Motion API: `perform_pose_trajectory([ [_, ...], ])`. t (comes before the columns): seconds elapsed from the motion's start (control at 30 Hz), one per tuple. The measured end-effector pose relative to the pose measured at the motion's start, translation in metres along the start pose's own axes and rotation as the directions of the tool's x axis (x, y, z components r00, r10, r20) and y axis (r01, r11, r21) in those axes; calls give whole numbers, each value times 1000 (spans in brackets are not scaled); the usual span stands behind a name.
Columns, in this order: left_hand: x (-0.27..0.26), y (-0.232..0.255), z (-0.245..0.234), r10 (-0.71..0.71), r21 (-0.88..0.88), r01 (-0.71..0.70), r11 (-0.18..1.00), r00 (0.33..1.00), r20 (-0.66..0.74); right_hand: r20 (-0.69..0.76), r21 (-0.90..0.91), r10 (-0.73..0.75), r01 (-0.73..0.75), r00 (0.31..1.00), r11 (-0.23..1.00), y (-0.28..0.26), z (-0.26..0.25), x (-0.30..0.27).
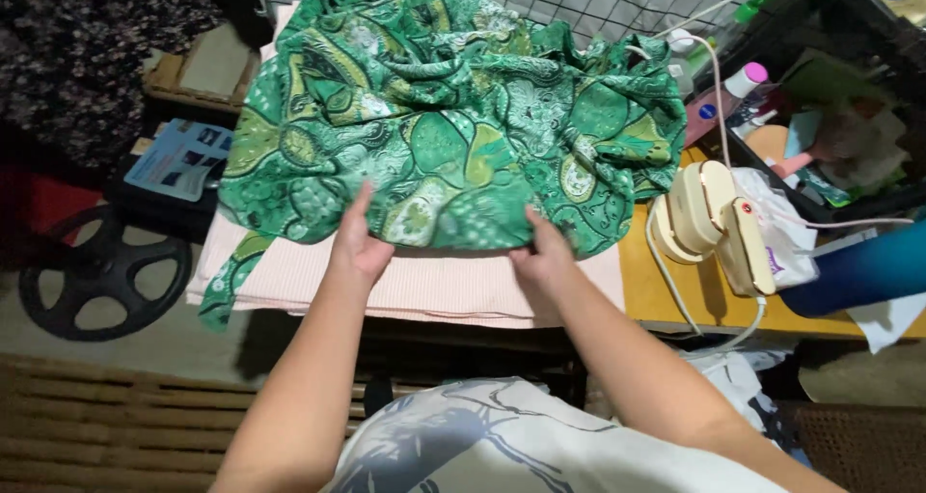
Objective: Steaming a green patterned dress on a table and then putting it on a hanger.
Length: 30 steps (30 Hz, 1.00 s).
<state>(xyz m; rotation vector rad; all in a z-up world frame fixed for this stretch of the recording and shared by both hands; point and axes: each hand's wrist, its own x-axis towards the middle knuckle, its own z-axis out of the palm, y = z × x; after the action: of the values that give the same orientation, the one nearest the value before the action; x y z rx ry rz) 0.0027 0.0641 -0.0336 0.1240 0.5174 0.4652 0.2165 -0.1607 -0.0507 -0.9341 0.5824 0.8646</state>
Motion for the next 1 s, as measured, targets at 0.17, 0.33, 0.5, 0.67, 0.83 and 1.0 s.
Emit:
perform_pose_trajectory([
  [0.17, -44, -4, -3, -265, 32, 263, 964, 962, 72, -49, -129, -110, 103, 993, 986, -17, -31, -20],
  [0.33, -50, -33, -15, -184, -81, 205, 975, 960, 213, -68, -125, -183, 174, 981, 977, -8, -54, -57],
  [0.5, -36, -38, -25, 153, -287, -88, 954, 965, 214, -6, -98, -198, 197, 980, 976, -14, -68, -64],
  [0.67, -27, 2, -31, 325, -369, -241, 898, 927, 186, -65, -173, -291, 276, 954, 945, -36, -76, -66],
  [0.83, -44, 82, -68, 495, -498, -326, 803, 831, 255, -131, -226, -344, 310, 930, 924, -80, -119, -31],
  [1.0, -58, 129, -93, 445, -276, -364, 889, 828, 341, -45, -211, -390, 373, 920, 904, -73, -90, -71],
])
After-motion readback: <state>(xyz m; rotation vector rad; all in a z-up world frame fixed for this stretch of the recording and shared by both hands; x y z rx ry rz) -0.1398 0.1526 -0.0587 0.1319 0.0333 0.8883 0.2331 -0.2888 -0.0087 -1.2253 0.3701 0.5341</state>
